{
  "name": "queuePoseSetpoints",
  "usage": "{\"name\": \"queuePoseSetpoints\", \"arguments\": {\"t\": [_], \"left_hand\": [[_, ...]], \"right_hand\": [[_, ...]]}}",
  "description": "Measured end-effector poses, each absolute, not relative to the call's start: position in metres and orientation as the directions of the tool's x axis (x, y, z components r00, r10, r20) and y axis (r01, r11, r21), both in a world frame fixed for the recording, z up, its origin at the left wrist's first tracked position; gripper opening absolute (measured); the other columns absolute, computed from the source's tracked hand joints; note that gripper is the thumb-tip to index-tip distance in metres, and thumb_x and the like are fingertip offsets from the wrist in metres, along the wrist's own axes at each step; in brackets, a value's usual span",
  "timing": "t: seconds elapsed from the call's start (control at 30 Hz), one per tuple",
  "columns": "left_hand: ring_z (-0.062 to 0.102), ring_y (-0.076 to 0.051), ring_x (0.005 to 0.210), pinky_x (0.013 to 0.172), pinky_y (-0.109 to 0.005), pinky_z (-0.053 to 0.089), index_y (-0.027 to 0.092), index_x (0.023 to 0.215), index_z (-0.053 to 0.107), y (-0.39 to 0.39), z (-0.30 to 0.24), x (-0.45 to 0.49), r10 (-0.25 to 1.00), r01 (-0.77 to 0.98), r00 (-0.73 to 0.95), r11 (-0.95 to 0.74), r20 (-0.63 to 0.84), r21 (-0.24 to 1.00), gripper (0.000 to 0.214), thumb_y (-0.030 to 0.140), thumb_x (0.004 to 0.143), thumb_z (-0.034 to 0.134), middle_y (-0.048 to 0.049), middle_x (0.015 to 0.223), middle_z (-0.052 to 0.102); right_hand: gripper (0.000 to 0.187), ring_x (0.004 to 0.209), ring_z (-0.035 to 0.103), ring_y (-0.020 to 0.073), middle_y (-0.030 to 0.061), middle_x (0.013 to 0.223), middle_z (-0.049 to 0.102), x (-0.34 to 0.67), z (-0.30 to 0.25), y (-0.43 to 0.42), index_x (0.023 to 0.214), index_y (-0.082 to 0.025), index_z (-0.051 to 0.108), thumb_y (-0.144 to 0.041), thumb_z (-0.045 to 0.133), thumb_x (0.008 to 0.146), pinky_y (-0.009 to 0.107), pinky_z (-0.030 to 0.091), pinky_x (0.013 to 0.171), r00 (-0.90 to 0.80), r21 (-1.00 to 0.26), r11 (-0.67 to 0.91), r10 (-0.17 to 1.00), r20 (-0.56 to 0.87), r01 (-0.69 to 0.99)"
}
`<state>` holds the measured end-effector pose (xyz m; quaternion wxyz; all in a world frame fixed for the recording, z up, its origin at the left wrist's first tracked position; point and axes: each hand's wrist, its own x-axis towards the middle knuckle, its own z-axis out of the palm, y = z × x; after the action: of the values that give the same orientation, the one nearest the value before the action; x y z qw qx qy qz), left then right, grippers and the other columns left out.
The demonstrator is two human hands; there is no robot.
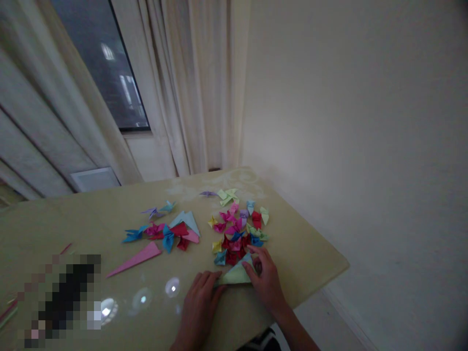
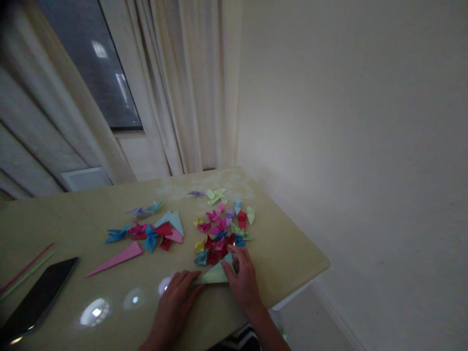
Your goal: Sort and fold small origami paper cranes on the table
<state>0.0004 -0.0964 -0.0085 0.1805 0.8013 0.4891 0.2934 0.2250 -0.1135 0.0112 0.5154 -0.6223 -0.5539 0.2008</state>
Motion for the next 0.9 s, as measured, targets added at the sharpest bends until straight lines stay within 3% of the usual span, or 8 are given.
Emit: {"name": "queuePoseSetpoints", "arguments": {"t": [0.1, 0.3, 0.43, 0.7, 0.9], "left_hand": [[0.071, -0.025, 0.100, 0.088, -0.038, 0.059, 0.028, 0.115, 0.076, -0.097, -0.010, 0.000, 0.894, 0.686, 0.346, -0.449, 0.285, 0.573, 0.021, 0.033, 0.098, 0.065, -0.0046, 0.106, 0.077], [0.071, -0.023, 0.100, 0.088, -0.036, 0.058, 0.028, 0.108, 0.077, -0.098, -0.011, 0.002, 0.905, 0.677, 0.336, -0.424, 0.260, 0.601, 0.017, 0.031, 0.098, 0.064, -0.0044, 0.106, 0.075], [0.071, -0.023, 0.100, 0.089, -0.035, 0.057, 0.028, 0.108, 0.077, -0.099, -0.011, 0.002, 0.913, 0.666, 0.316, -0.407, 0.258, 0.625, 0.017, 0.032, 0.098, 0.064, -0.0047, 0.106, 0.074], [0.070, -0.024, 0.096, 0.085, -0.036, 0.058, 0.028, 0.105, 0.079, -0.095, -0.010, 0.002, 0.903, 0.664, 0.302, -0.429, 0.304, 0.612, 0.025, 0.044, 0.100, 0.061, -0.0071, 0.103, 0.075], [0.071, -0.023, 0.096, 0.084, -0.034, 0.058, 0.032, 0.108, 0.081, -0.096, -0.012, 0.007, 0.904, 0.727, 0.350, -0.428, 0.247, 0.537, 0.017, 0.032, 0.094, 0.071, -0.0046, 0.104, 0.075]], "right_hand": [[0.035, 0.078, 0.066, 0.0193, 0.0081, 0.107, 0.070, 0.228, 0.012, -0.118, 0.125, -0.020, 0.070, -0.032, 0.070, 0.092, 0.032, 0.058, 0.077, 0.327, -0.846, 0.150, 0.877, 0.353, 0.512], [0.024, 0.109, 0.068, 0.0254, 0.0097, 0.119, 0.068, 0.236, 0.016, -0.128, 0.112, -0.023, 0.070, -0.028, 0.075, 0.089, 0.033, 0.058, 0.089, 0.204, -0.813, 0.226, 0.900, 0.384, 0.536], [0.030, 0.118, 0.066, 0.0273, 0.0094, 0.126, 0.067, 0.237, 0.018, -0.128, 0.111, -0.025, 0.071, -0.029, 0.082, 0.084, 0.036, 0.057, 0.099, 0.125, -0.796, 0.226, 0.928, 0.352, 0.561], [0.028, 0.118, 0.068, 0.0284, 0.0113, 0.127, 0.070, 0.241, 0.015, -0.124, 0.114, -0.025, 0.073, -0.034, 0.080, 0.088, 0.041, 0.057, 0.104, 0.115, -0.773, 0.273, 0.907, 0.405, 0.572], [0.012, 0.115, 0.070, 0.0303, 0.0108, 0.120, 0.075, 0.241, 0.006, -0.123, 0.101, -0.026, 0.080, -0.030, 0.079, 0.090, 0.046, 0.058, 0.103, 0.025, -0.705, 0.235, 0.941, 0.337, 0.669]]}}
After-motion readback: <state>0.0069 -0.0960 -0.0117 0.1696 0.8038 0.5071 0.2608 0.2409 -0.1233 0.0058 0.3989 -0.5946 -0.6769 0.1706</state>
